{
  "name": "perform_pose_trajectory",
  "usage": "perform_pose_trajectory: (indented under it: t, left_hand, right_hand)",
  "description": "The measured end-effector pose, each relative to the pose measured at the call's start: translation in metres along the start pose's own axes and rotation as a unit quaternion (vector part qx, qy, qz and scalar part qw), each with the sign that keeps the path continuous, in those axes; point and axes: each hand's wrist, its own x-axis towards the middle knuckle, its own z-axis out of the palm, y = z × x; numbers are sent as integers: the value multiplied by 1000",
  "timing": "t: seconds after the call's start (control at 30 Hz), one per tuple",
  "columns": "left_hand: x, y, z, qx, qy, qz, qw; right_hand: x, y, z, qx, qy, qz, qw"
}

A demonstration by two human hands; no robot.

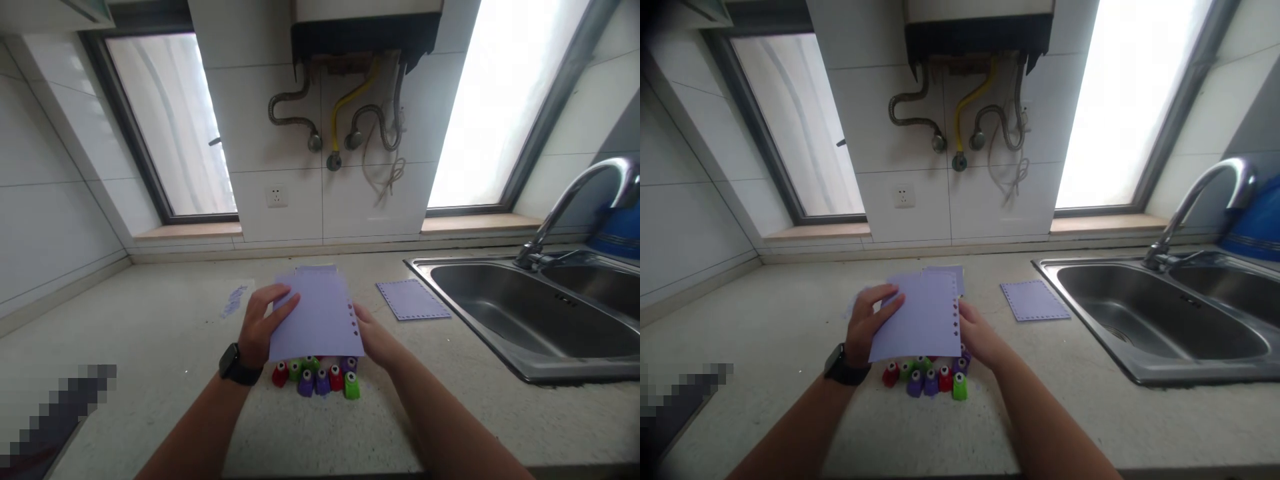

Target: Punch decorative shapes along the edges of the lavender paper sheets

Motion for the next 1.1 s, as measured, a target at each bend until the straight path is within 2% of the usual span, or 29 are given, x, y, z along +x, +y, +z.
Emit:
perform_pose_trajectory:
  t: [0.13,0.2,0.27,0.33,0.4,0.5,0.53,0.6,0.67,0.7,0.73,0.8,0.9,1.1]
  left_hand:
    - [-2,-10,7,-16,-49,37,998]
    - [-3,-16,6,-18,-70,44,996]
    - [-4,-23,3,-21,-81,32,996]
    - [-6,-29,1,-27,-81,14,996]
    - [-7,-32,0,-43,-80,-5,996]
    - [-8,-32,0,-110,-84,-60,989]
    - [-7,-31,1,-151,-86,-107,979]
    - [-5,-26,4,-234,-87,-237,939]
    - [-3,-21,7,-282,-90,-359,885]
    - [-2,-18,9,-290,-94,-394,867]
    - [-1,-15,10,-301,-97,-419,851]
    - [-1,-13,14,-327,-111,-449,824]
    - [-3,-13,17,-364,-129,-483,786]
    - [-3,-17,18,-457,-140,-526,704]
  right_hand:
    - [4,2,6,108,30,18,994]
    - [5,2,5,124,43,19,991]
    - [7,2,2,107,51,-12,993]
    - [9,-1,-4,33,54,-66,996]
    - [13,-7,-11,-98,48,-115,987]
    - [19,-22,-22,-290,11,-180,940]
    - [22,-27,-24,-325,-7,-202,924]
    - [26,-32,-25,-351,5,-228,908]
    - [29,-31,-23,-331,55,-233,913]
    - [30,-28,-22,-305,80,-221,923]
    - [31,-24,-19,-269,98,-197,938]
    - [31,-14,-15,-172,107,-100,974]
    - [30,-3,-11,-52,115,14,992]
    - [27,4,-9,3,128,31,991]
